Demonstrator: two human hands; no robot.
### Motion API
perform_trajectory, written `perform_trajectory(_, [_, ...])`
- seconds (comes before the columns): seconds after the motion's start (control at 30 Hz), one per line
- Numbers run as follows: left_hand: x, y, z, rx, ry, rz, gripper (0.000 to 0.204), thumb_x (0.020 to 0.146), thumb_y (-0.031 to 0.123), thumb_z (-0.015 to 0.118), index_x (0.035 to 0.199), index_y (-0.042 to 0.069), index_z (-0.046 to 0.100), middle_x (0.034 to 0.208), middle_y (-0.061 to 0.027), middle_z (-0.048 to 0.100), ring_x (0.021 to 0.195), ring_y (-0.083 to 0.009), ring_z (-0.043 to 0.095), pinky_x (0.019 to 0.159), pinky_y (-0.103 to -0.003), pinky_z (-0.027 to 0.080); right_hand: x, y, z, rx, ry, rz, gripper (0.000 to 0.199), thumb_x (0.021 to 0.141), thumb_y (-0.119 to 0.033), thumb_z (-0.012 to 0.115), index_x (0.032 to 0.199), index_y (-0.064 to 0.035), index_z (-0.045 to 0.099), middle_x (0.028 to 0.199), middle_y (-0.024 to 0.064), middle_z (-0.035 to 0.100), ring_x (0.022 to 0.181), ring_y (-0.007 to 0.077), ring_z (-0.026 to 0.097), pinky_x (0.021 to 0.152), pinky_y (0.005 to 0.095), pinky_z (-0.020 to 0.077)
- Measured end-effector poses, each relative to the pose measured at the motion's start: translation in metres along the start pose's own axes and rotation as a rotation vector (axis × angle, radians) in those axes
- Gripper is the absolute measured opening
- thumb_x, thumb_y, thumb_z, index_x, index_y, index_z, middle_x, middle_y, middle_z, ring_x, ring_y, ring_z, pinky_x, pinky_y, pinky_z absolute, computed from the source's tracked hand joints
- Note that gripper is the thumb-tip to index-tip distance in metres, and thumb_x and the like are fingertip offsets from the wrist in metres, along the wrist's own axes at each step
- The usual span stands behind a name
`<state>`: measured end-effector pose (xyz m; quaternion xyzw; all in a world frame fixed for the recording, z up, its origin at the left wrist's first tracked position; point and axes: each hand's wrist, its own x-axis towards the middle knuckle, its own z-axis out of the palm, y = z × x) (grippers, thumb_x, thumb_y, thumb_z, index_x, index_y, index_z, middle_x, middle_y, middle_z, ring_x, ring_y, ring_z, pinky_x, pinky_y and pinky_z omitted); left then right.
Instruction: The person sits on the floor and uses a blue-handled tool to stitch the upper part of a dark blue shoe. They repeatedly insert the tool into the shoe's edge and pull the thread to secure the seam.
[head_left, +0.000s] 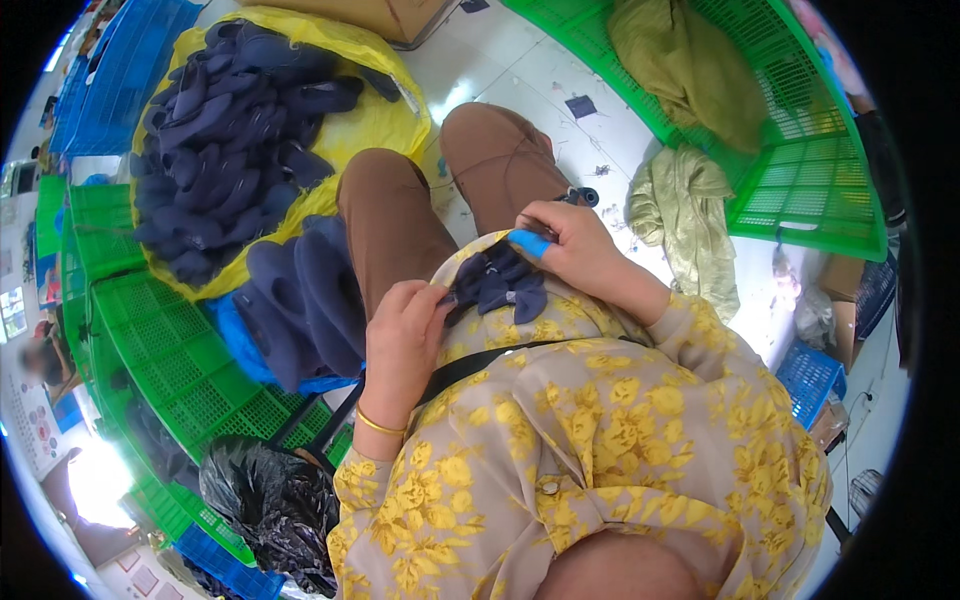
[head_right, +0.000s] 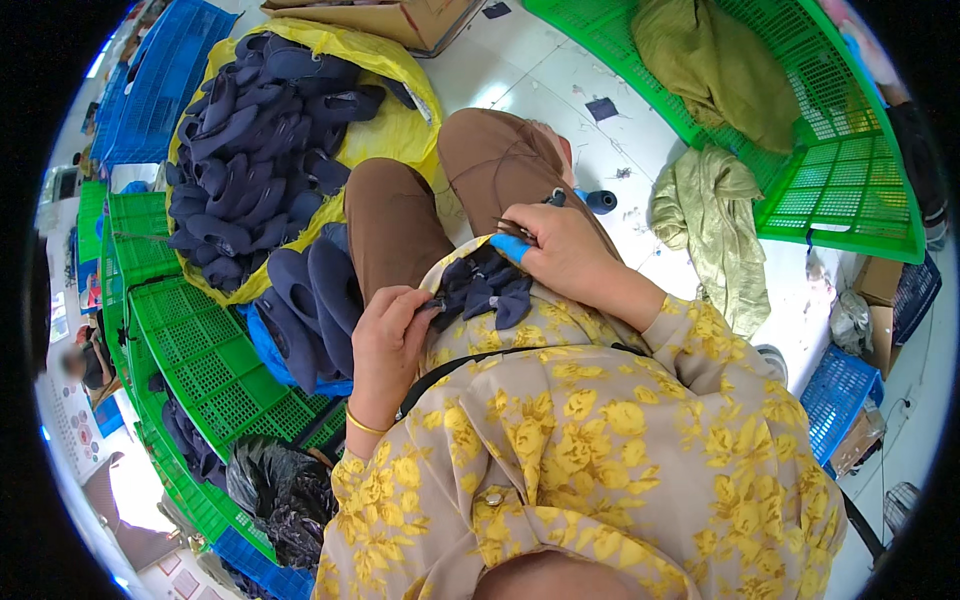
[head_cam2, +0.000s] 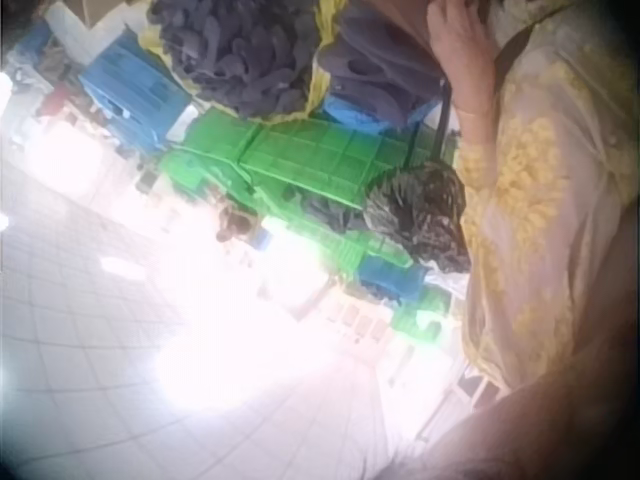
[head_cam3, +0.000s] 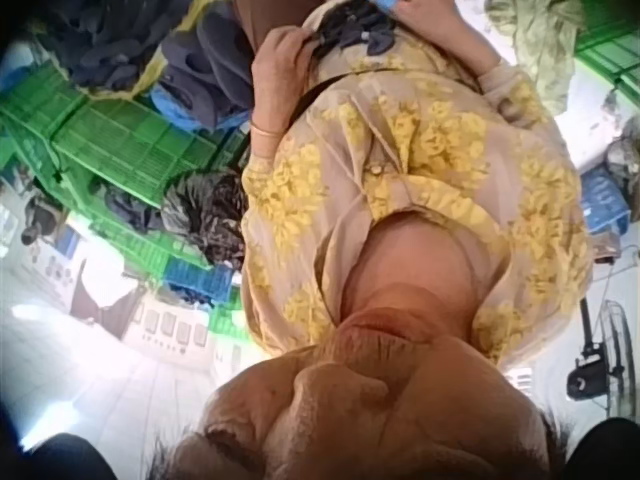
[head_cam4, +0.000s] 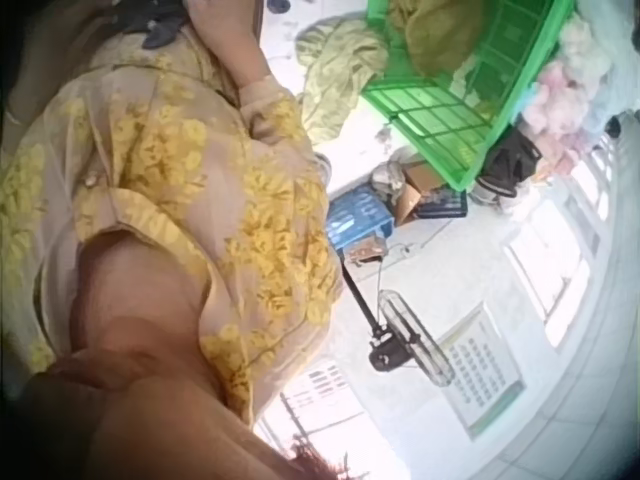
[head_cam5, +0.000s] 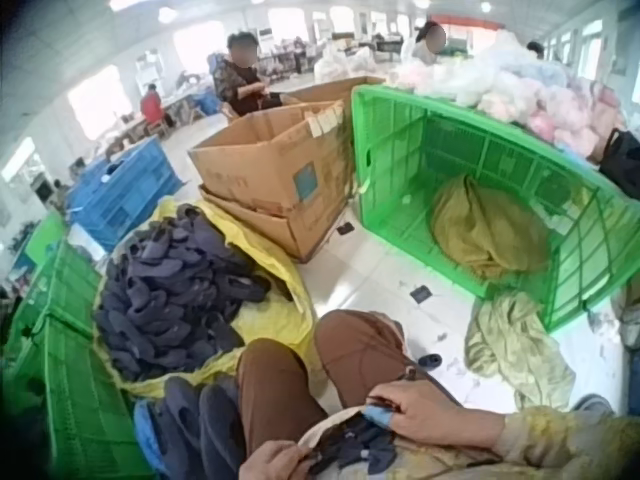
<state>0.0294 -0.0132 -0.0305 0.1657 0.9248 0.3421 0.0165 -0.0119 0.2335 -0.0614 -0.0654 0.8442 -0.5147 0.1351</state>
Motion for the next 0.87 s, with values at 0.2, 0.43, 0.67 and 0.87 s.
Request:
perform_trajectory(0.2, [-0.004, 0.005, -0.03, -0.263, 0.086, -0.163, 0.014, 0.079, -0.004, 0.07, 0.092, 0.001, 0.069, 0.087, -0.0089, 0.066, 0.074, -0.0174, 0.063, 0.065, -0.026, 0.049, 0.003, 0.009, -0.007, -0.144, 0.018, -0.058, 0.014, 0.084, -0.011, 0.065, 0.096, -0.0044, 0.063, 0.082, 0.0142, 0.065, 0.072, 0.0288, 0.062, 0.064, 0.0358, 0.0464])
perform_trajectory(0.43, [-0.002, -0.004, -0.042, -0.549, 0.196, -0.328, 0.012, 0.087, -0.005, 0.066, 0.098, -0.003, 0.067, 0.088, -0.0001, 0.063, 0.075, -0.005, 0.056, 0.066, -0.017, 0.044, 0.001, -0.027, -0.025, 0.029, -0.38, -0.097, 0.019, 0.082, -0.011, 0.068, 0.098, -0.0062, 0.061, 0.081, 0.0092, 0.063, 0.066, 0.0234, 0.058, 0.063, 0.0348, 0.046])
perform_trajectory(0.67, [0.001, 0.003, -0.04, -0.726, 0.207, -0.359, 0.013, 0.085, -0.007, 0.067, 0.099, -0.005, 0.067, 0.094, -0.0022, 0.063, 0.084, -0.0073, 0.059, 0.074, -0.019, 0.047, 0.0, -0.002, 0.003, -0.512, -0.322, -0.412, 0.023, 0.081, -0.014, 0.07, 0.102, -0.0089, 0.063, 0.076, 0.0094, 0.061, 0.069, 0.0267, 0.062, 0.062, 0.0392, 0.0472])
perform_trajectory(0.87, [0.002, 0.007, -0.038, -0.922, 0.129, -0.369, 0.017, 0.088, -0.004, 0.066, 0.105, -0.001, 0.067, 0.099, -0.0023, 0.065, 0.088, -0.0074, 0.06, 0.078, -0.018, 0.048, 0.007, -0.046, -0.019, 0.238, -0.295, -0.022, 0.027, 0.087, -0.017, 0.07, 0.111, -0.0086, 0.061, 0.065, -0.001, 0.056, 0.057, 0.0144, 0.045, 0.055, 0.0304, 0.0373])
